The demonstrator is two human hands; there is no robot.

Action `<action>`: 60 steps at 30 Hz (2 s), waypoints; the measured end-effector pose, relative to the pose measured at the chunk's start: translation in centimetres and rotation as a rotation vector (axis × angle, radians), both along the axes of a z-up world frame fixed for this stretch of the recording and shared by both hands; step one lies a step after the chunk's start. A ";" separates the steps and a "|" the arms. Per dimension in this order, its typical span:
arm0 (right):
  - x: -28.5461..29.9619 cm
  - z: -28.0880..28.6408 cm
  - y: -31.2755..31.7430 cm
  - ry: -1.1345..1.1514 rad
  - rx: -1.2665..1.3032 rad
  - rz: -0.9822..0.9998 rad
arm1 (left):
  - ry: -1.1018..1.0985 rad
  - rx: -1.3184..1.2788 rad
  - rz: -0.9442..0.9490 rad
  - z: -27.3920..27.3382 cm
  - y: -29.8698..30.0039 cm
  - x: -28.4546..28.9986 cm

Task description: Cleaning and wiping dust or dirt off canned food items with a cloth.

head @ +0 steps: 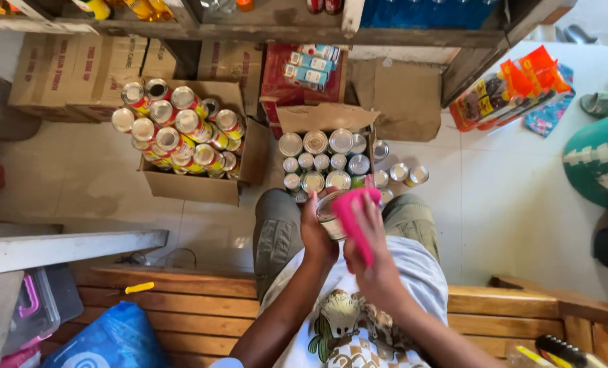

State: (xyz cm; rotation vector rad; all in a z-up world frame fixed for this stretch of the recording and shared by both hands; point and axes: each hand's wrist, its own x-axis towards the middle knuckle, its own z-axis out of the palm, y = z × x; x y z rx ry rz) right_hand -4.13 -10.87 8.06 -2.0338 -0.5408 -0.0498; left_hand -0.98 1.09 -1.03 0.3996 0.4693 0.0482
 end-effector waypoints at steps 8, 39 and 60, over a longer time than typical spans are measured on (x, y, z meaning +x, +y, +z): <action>4.3 -1.7 0.6 0.804 0.861 -0.405 | 0.118 0.055 0.077 2.1 -1.2 -0.1; 1.5 -2.0 0.4 -0.087 0.126 -0.056 | 0.169 -0.086 0.159 -1.1 -0.1 0.7; 3.6 1.4 1.4 0.730 0.873 -0.199 | 0.098 -0.019 0.158 0.8 0.2 0.3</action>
